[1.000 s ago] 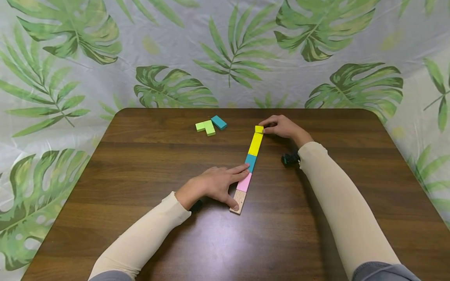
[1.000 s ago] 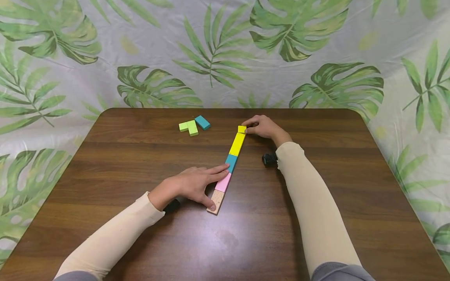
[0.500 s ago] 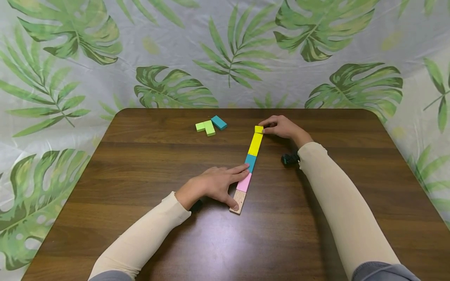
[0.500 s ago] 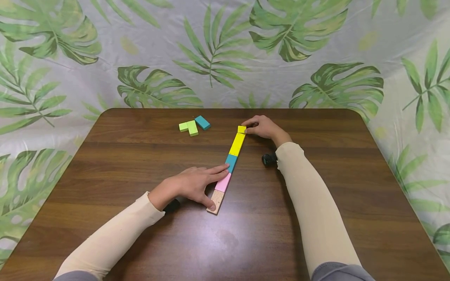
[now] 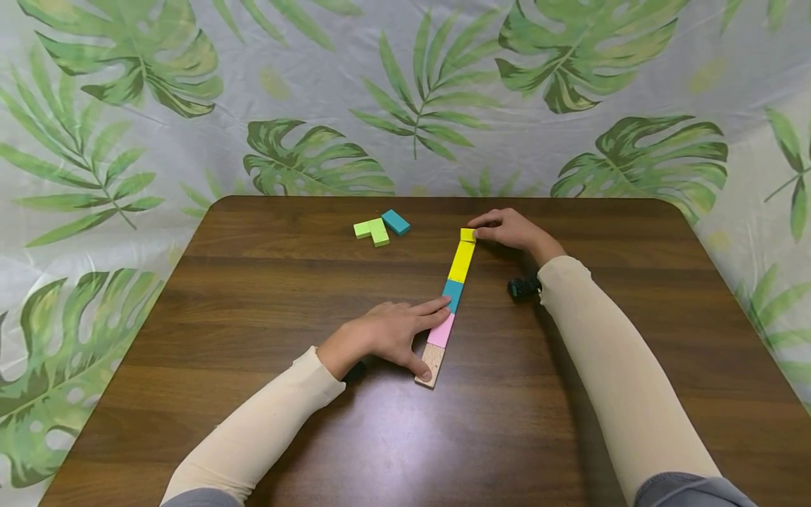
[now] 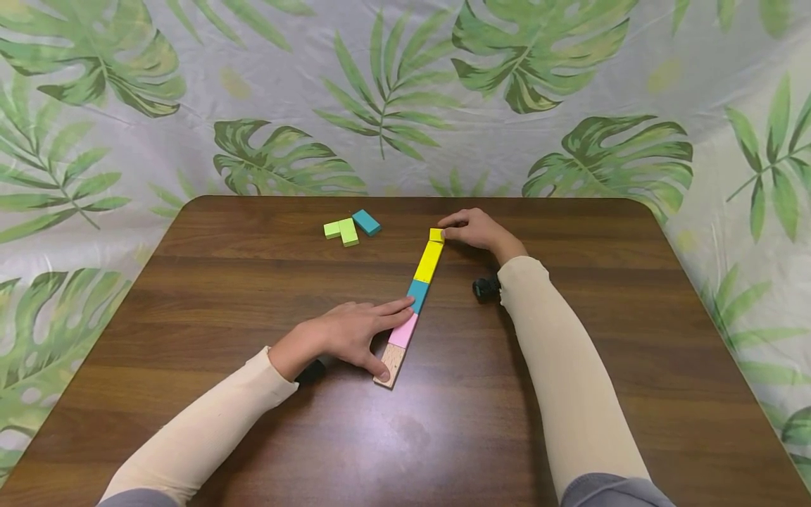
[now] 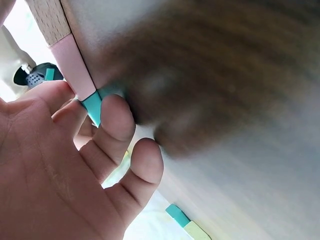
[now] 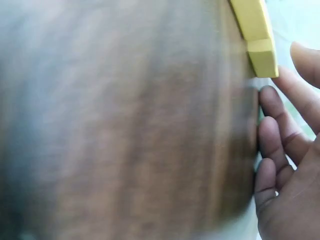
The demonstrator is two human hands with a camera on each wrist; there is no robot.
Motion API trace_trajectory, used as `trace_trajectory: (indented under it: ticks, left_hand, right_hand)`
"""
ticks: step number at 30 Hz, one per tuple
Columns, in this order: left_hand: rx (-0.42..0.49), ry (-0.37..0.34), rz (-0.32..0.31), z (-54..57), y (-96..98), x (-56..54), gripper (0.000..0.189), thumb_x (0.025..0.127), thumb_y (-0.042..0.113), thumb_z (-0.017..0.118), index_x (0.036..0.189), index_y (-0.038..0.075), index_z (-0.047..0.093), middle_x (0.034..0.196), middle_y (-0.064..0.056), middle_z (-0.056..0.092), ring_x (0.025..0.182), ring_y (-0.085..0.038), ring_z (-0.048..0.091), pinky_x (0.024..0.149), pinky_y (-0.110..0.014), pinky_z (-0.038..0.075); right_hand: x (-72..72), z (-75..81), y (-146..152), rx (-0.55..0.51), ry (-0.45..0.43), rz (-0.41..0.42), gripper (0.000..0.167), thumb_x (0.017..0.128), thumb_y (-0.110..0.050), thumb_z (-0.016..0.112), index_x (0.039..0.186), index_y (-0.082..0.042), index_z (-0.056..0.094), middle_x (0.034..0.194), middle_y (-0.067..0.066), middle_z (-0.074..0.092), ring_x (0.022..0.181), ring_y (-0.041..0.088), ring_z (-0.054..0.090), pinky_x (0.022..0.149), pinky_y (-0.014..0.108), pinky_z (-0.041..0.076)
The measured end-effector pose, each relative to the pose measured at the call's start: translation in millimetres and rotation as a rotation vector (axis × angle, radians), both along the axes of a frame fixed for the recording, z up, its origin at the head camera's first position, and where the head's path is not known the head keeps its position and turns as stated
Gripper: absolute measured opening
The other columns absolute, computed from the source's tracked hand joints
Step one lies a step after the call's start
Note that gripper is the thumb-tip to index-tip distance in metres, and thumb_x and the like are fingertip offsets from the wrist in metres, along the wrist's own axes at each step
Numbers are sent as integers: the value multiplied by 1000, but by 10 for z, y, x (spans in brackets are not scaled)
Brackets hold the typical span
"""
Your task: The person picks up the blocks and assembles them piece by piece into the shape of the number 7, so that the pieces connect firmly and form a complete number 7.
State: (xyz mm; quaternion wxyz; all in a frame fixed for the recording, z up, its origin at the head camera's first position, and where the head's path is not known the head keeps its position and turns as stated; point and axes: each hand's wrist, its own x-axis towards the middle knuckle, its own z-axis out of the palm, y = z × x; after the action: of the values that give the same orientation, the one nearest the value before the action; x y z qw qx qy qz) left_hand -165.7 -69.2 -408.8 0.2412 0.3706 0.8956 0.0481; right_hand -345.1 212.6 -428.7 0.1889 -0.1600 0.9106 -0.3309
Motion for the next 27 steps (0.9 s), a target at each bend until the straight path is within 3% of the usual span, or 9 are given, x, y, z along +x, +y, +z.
trace_trajectory:
  ticks: [7, 14, 21, 27]
  left_hand:
    - [-1, -2, 0, 6, -11, 3, 102, 80, 64, 71, 160, 31, 16, 168, 18, -2, 149, -20, 35, 107, -44, 43]
    - [9, -8, -3, 1, -9, -2, 102, 80, 64, 70, 160, 31, 16, 168, 19, -2, 149, -20, 34, 108, -44, 42]
    - [12, -7, -7, -6, -8, -12, 101, 81, 64, 70, 160, 32, 15, 168, 19, -2, 150, -19, 34, 108, -45, 42]
    - [10, -17, -5, -6, 0, -16, 101, 81, 64, 69, 160, 32, 15, 168, 19, -3, 149, -21, 35, 111, -46, 40]
  right_hand:
    - [-91, 92, -114, 45, -11, -9, 47, 102, -38, 52, 141, -12, 56, 155, 17, 43, 143, 39, 36, 116, 58, 32]
    - [-118, 143, -363, 63, 58, -40, 41, 102, -26, 53, 138, -9, 57, 148, 18, 50, 139, 39, 41, 112, 55, 37]
    - [-92, 223, -701, 163, 228, 74, 38, 100, -21, 55, 136, -9, 60, 147, 17, 52, 142, 39, 38, 116, 59, 29]
    - [-56, 274, -948, 185, 294, 193, 38, 100, -16, 55, 137, -11, 59, 148, 15, 51, 141, 39, 39, 116, 58, 31]
